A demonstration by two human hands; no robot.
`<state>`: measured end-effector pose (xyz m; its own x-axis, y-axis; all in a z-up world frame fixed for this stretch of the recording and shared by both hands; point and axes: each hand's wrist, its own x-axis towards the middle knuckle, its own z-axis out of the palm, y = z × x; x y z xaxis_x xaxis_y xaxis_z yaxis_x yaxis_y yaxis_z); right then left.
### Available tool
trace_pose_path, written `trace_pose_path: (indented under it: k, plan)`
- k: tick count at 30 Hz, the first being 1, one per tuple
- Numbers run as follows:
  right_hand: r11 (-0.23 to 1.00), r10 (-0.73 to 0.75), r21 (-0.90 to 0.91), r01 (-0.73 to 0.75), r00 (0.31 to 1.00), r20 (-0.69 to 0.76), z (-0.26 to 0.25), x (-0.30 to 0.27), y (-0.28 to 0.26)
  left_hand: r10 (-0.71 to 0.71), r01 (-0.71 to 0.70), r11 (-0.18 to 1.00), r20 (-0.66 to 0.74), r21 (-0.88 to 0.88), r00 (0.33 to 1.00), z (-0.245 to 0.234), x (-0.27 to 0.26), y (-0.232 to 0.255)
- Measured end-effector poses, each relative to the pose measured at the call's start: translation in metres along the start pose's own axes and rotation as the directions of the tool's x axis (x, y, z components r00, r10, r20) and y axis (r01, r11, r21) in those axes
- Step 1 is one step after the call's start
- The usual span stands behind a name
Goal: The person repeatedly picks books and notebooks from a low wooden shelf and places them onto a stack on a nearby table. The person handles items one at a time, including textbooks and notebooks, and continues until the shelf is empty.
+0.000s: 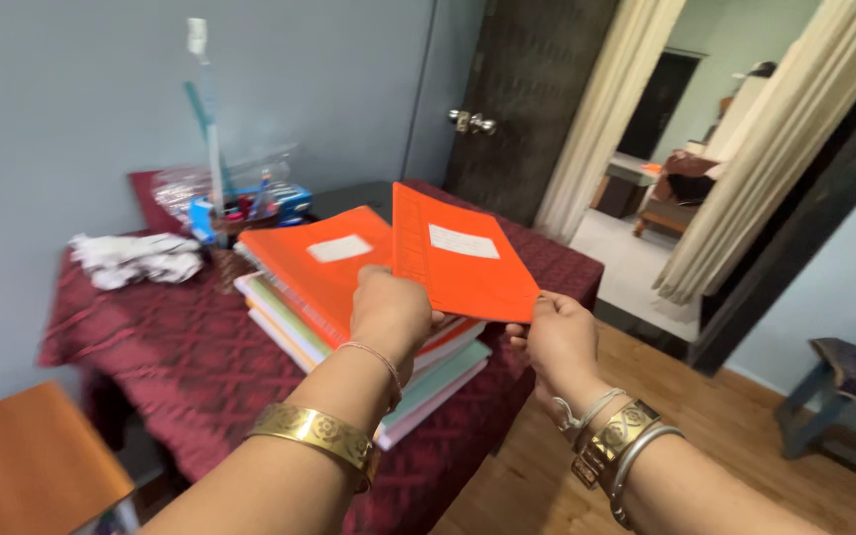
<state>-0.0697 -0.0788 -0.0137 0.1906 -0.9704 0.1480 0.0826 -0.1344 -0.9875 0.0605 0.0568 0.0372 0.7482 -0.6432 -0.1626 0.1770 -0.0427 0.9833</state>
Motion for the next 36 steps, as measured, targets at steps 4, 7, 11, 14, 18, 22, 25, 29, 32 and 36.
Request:
trace_pose_path:
  k: [4, 7, 11, 14, 18, 22, 25, 29, 32, 36]
  plan:
    - [0.993, 0.079, 0.080, -0.085, 0.994, 0.077, -0.003, 0.056, 0.002, 0.002, -0.006, 0.993, 0.033, 0.120, 0.999, 0.038, 0.057, 0.008]
    - [0.989, 0.113, 0.089, -0.118, 0.992, 0.063, -0.001, 0.084, 0.011, -0.047, 0.039, 0.986, 0.046, 0.163, 0.998, 0.059, 0.085, 0.010]
    - [0.994, 0.090, 0.060, -0.092, 0.995, 0.034, -0.007, 0.128, 0.033, -0.128, 0.123, 0.987, 0.053, 0.101, 0.990, 0.092, 0.105, 0.007]
    - [0.999, 0.026, -0.027, -0.025, 0.999, 0.048, -0.012, 0.167, 0.047, -0.144, 0.138, 0.982, 0.041, 0.127, 0.989, 0.118, 0.117, 0.002]
    - [0.994, 0.030, -0.110, -0.030, 1.000, 0.000, -0.013, 0.208, 0.066, -0.148, 0.148, 0.979, -0.011, 0.139, 0.989, 0.152, 0.132, -0.005]
    - [0.967, 0.156, -0.209, -0.144, 0.987, 0.047, -0.015, 0.244, 0.082, -0.234, 0.237, 0.956, -0.037, 0.173, 0.972, 0.184, 0.151, -0.011]
    - [0.982, 0.116, -0.169, -0.087, 0.978, 0.173, -0.016, 0.268, 0.095, -0.230, 0.259, 0.945, -0.158, 0.202, 0.960, 0.210, 0.161, -0.023]
    - [0.987, 0.107, -0.143, -0.070, 0.956, 0.272, -0.019, 0.283, 0.113, -0.295, 0.352, 0.920, -0.284, 0.175, 0.912, 0.237, 0.180, -0.046]
    - [0.959, 0.121, -0.278, -0.044, 0.956, 0.266, -0.023, 0.288, 0.121, -0.327, 0.389, 0.890, -0.264, 0.237, 0.908, 0.245, 0.203, -0.073]
    - [0.913, 0.112, -0.406, 0.024, 0.945, 0.308, -0.027, 0.297, 0.133, -0.203, -0.277, -0.117, 0.250, 0.954, 0.947, 0.244, 0.243, -0.110]
